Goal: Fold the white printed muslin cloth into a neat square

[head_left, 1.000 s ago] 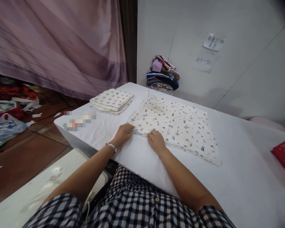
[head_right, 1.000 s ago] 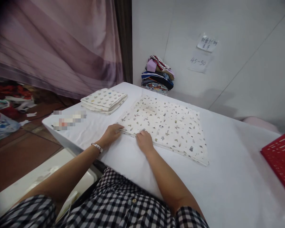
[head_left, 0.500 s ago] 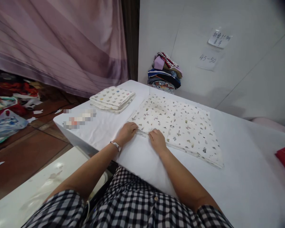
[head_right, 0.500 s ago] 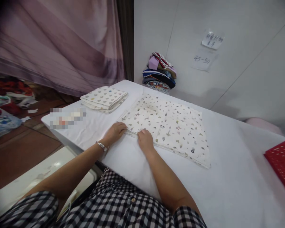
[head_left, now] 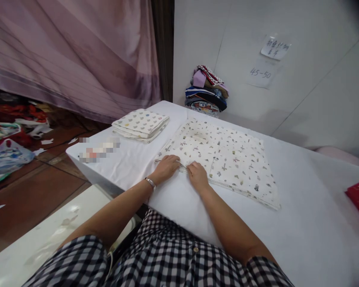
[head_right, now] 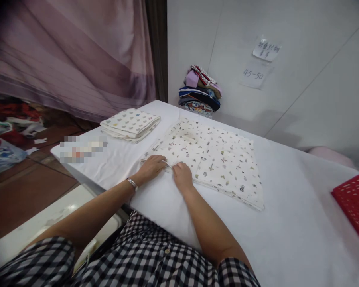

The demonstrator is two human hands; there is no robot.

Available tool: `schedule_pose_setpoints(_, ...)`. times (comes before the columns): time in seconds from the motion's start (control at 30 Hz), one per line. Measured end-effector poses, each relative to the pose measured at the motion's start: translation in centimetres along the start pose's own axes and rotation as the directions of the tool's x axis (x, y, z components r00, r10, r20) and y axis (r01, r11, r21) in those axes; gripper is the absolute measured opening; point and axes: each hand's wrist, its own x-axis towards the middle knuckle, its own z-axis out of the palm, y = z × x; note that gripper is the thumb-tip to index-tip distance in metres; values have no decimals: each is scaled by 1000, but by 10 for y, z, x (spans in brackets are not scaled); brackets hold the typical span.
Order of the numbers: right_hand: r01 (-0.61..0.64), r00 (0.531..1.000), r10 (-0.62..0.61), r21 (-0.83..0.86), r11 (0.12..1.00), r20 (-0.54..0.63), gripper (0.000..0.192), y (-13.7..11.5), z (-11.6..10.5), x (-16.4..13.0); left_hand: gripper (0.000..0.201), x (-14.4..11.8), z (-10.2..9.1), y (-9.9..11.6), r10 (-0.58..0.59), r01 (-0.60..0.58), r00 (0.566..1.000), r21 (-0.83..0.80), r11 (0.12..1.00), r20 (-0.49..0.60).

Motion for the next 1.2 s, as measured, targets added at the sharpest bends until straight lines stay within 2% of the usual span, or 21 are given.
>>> schedule_pose_setpoints(0.13, 9, 1000, -9, -12, 1000, 1, 27, 0, 0, -1, 24, 3, -2, 1, 36, -38, 998, 36, 999, 53)
schedule_pose_setpoints(0.3, 57, 998, -57, 21, 998, -21, 30, -2, -3, -5, 24, -11, 1, 2, 24, -22, 997, 23, 999, -68)
schedule_pose_setpoints(0.57, 116, 993, -116, 25, 993, -21, 30, -3, -1, -8, 23, -18, 4, 1, -1, -3, 997, -44, 999, -79)
schedule_pose_setpoints(0.83, 52, 999, -51, -52, 997, 12, 23, -7, -5, -7, 25, -16, 3, 1, -1, -5, 998, -92, 996, -69)
schedule_pose_setpoints(1.03, 64, 998, -64, -25, 998, 10, 25, -5, -1, -7, 24, -20, -7, -5, -151, 151, 988, 4, 988, -30)
schedule_pose_setpoints(1.2, 72, 997, -72, -9, 997, 10, 26, -5, 1, -8, 24, -30, -14, -20, -230, 232, 972, 49, 971, -58)
